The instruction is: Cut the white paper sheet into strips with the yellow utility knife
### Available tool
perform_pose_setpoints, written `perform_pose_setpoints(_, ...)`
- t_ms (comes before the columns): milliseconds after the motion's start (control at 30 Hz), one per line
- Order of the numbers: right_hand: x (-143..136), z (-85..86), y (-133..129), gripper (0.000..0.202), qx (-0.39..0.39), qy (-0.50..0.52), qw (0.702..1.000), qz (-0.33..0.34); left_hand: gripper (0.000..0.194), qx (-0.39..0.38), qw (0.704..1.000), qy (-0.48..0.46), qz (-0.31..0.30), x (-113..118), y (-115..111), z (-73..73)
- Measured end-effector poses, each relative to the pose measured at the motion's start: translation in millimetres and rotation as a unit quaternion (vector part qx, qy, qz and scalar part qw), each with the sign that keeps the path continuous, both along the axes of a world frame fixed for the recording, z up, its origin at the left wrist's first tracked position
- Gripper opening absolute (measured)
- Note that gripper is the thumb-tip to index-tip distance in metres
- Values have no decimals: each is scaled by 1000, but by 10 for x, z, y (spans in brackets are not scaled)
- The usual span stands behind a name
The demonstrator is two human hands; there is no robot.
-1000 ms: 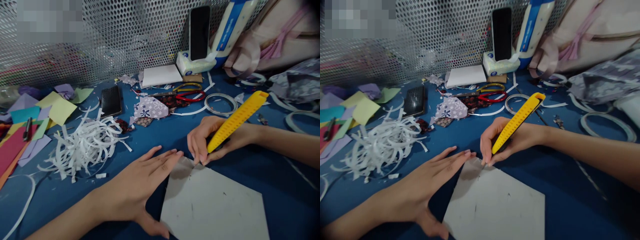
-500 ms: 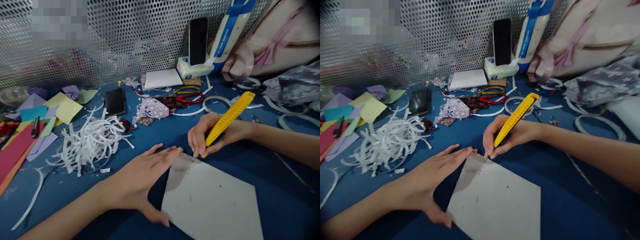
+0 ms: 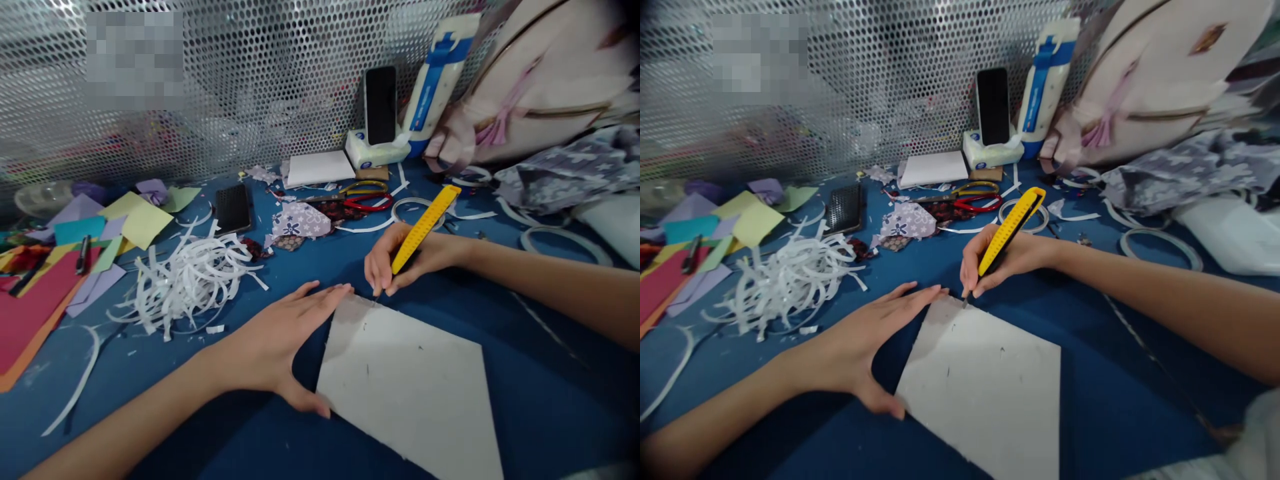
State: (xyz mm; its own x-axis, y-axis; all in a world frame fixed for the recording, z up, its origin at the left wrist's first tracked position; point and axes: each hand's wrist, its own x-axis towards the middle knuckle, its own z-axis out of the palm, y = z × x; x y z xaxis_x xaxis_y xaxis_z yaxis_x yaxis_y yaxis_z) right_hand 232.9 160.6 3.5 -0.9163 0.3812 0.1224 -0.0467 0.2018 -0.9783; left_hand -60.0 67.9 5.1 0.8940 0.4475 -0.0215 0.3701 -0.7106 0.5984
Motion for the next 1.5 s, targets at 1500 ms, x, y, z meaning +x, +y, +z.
perform_pose_setpoints(1500, -52, -93, -277, 15, 1, 52, 990, -130, 138, -3, 1000, -2, 20, -2, -38, 24)
